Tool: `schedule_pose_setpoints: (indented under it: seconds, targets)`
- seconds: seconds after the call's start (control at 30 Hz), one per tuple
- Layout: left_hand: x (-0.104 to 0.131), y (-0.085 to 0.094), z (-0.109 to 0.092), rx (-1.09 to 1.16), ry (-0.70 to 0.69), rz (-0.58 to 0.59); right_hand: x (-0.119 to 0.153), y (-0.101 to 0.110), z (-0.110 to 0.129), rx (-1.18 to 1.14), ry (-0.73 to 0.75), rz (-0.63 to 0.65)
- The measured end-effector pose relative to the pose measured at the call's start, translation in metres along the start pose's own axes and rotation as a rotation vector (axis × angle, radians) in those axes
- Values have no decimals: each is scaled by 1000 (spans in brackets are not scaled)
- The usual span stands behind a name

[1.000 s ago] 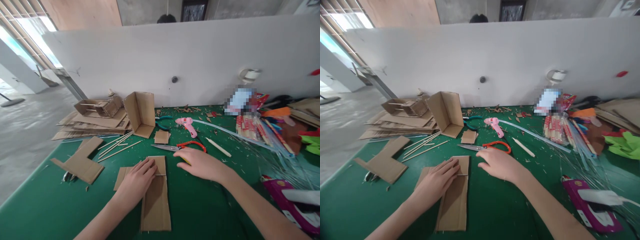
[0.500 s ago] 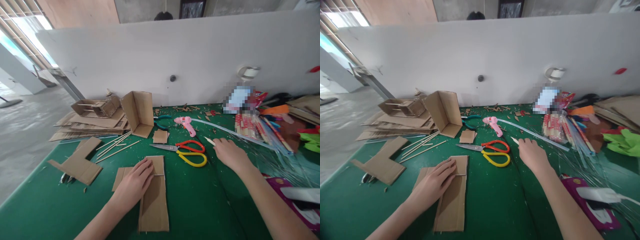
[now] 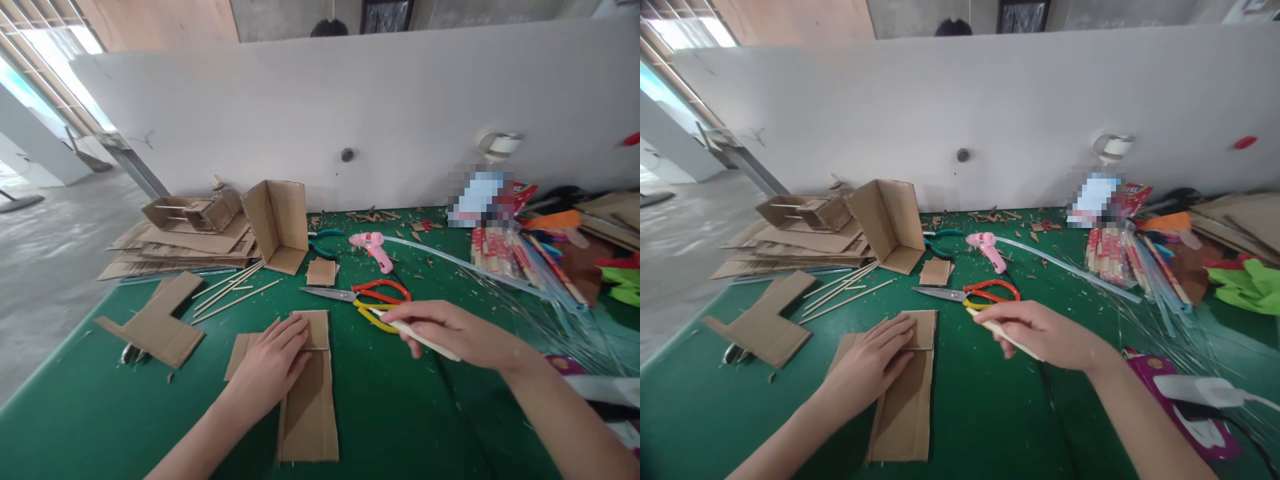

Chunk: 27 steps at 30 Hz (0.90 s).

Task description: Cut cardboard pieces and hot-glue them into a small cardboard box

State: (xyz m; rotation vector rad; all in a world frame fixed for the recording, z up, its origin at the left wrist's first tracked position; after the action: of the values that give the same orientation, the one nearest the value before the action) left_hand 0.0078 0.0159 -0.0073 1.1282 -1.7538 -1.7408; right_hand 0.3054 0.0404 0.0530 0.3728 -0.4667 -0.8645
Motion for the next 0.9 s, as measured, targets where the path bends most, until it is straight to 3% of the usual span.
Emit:
schedule_pose_setpoints:
  seconds: [0.03,0.1,0.2,0.33,0.43,0.53,0.9]
  targets:
    - [-1,0,0,-4,-3,9,-6,-6,4,-197,63,-18]
    - [-4,2,-2,-14,-4,30,-20,-17,5,-481,108,-221]
    - [-8,4,-4,-36,0,70,-40,-39,1,-639,86,-430]
    - [-7,2,-6,-91,-28,86,-62,-74,-3,-549,57,-360]
    - [-4,-2,-7,-120,-26,98,-74,-90,-6,-462,-12,-424]
    - [-4,-4,-6,-126,-38,122,-83,-95,-9,-421,-49,-459]
    - [-4,-7,-4,-93,-57,113,-89,-96,-13,-245,-25,-366]
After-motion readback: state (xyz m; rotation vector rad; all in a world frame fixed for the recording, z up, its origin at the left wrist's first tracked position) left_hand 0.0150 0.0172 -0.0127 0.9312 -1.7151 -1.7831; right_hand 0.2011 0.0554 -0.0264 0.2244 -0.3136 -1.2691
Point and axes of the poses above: each hand's wrist, its own x-axis away from the middle knuckle, its own y-axis out of the back of the hand, z = x × y, the point moved 2 cm from there along -x, towards the middle knuckle, and after that the axes turned 3 degrees about x, right-handed, at the moved point
